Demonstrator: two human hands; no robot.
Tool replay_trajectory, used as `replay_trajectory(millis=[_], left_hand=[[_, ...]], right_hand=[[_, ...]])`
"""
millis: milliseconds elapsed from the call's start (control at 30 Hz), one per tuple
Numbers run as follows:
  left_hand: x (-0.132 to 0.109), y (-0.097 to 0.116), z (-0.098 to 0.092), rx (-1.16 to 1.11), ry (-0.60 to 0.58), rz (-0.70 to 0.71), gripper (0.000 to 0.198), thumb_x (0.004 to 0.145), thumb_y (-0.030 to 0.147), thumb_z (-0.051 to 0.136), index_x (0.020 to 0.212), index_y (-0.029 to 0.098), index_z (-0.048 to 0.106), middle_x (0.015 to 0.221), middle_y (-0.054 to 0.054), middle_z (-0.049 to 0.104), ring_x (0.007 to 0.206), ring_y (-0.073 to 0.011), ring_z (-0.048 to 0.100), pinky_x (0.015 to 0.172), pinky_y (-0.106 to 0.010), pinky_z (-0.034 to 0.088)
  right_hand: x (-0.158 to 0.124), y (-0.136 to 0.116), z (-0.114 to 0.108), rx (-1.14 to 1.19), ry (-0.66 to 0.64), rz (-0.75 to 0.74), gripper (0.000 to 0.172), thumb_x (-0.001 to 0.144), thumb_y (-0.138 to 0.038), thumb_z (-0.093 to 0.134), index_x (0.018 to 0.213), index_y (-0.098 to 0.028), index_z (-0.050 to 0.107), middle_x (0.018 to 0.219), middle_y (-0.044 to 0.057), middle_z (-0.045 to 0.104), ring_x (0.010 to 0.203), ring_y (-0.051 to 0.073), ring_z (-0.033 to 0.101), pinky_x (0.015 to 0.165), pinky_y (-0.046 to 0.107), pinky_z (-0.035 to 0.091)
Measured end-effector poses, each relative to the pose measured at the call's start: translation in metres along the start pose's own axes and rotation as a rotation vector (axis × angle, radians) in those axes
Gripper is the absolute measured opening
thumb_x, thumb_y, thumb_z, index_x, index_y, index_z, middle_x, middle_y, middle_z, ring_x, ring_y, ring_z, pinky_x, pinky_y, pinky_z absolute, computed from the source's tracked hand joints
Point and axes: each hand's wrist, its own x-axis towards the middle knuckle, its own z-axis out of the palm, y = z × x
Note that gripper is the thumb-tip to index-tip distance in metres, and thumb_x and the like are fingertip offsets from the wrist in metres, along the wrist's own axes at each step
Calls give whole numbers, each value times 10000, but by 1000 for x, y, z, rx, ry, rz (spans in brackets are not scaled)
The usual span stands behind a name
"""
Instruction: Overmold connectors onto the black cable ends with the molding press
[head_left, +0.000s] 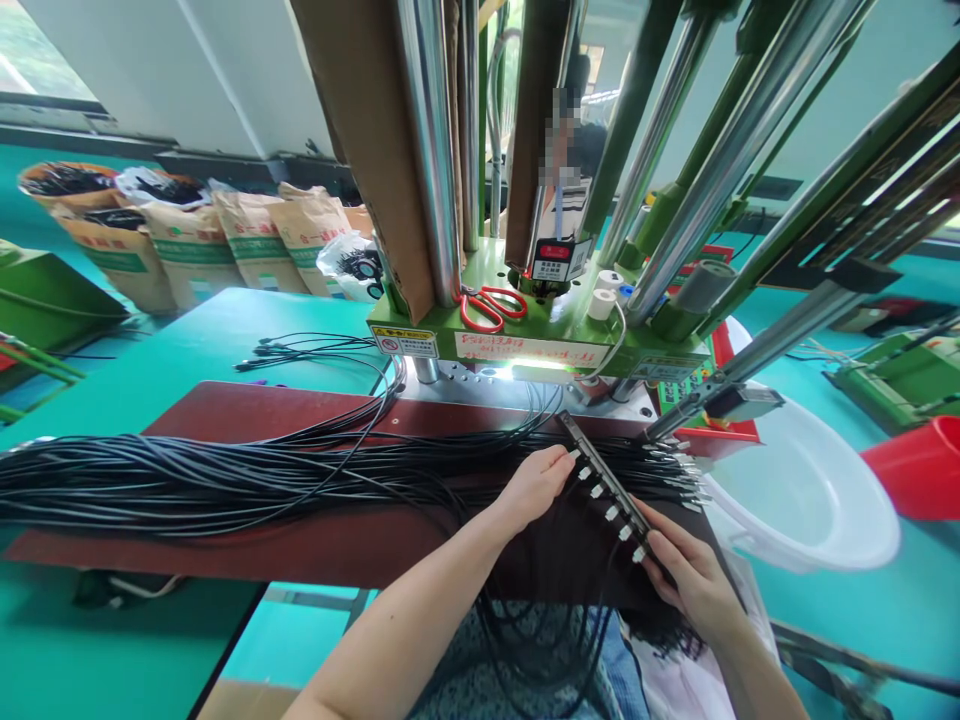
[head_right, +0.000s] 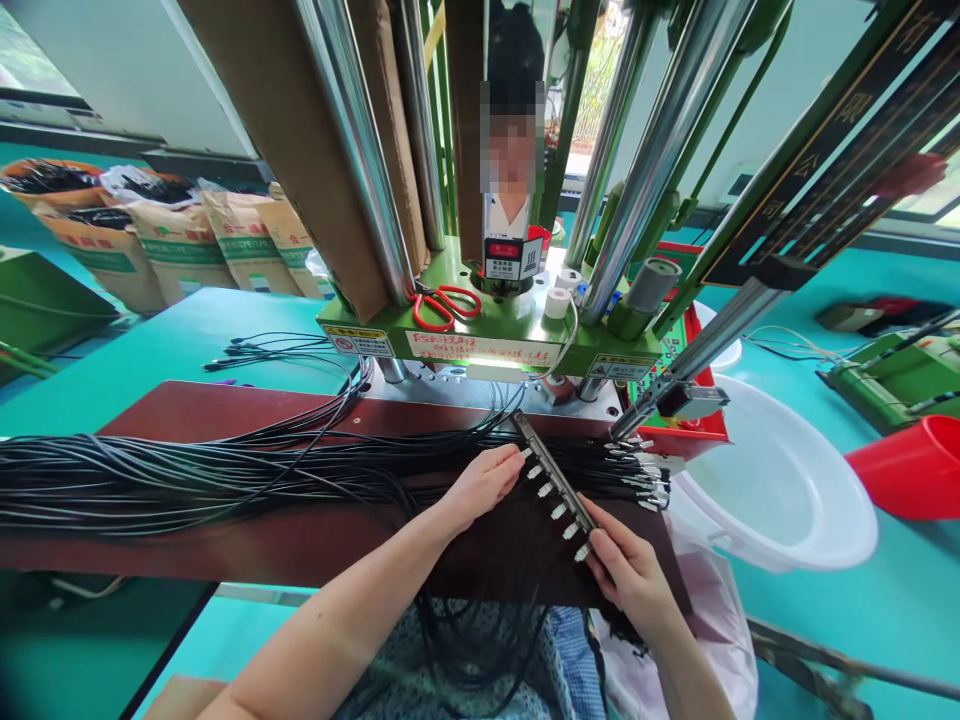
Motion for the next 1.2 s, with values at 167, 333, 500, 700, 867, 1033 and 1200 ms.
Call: replay_trajectory(millis=[167,333,500,700,867,1033,1200], left_hand=[[0,-1,0,51,11,13,336,817,450,354,599,197,313,491,65,298,463,-75,266,458,-223,179],[0,-2,0,91,32,47,333,819,429,350,585,195,321,490,61,312,475,-80,281,468,-226,195],[0,-3,-1,94,25,68,330,825,419,343,586,193,337,487,59,344,479,-81,302,472,-223,210],[1,-6,-1,109,27,67,328,829,404,338,580,192,328,489,57,347,478,-82,305,474,-222,209],[6,-8,0,166,67,85,319,835,374,332,574,191,343,495,52,347,486,-89,323,478,-222,224],[-15,2,-3,415,62,125,320,855,342,297,606,187,426,545,25,443,520,-108,407,526,-227,291],[-65,10,-14,871,-39,97,266,815,391,411,717,191,558,658,-31,595,646,-188,557,593,-263,342]], right_hand=[[0,-1,2,-21,27,15,529,671,-481,694,1143,-267,587,760,14,584,478,46,392,385,136,277],[0,-1,2,-34,17,-14,532,694,-477,676,1167,-257,571,649,-4,547,448,47,357,351,131,224],[-2,-4,4,-28,10,-34,522,690,-455,692,1156,-250,578,569,-31,477,444,43,348,346,119,207],[0,0,1,-122,3,-23,560,693,-498,666,1190,-266,553,652,-9,525,458,49,361,363,135,259],[3,3,2,-172,-47,-57,578,729,-502,628,1236,-249,512,615,-14,494,454,57,335,371,151,231],[-5,-9,-3,-216,-68,-46,523,725,-513,621,1172,-244,573,622,0,544,449,67,376,369,160,258],[-4,-36,-21,-458,-410,-132,440,776,-421,592,1172,-228,580,1010,71,638,824,206,579,709,308,463]])
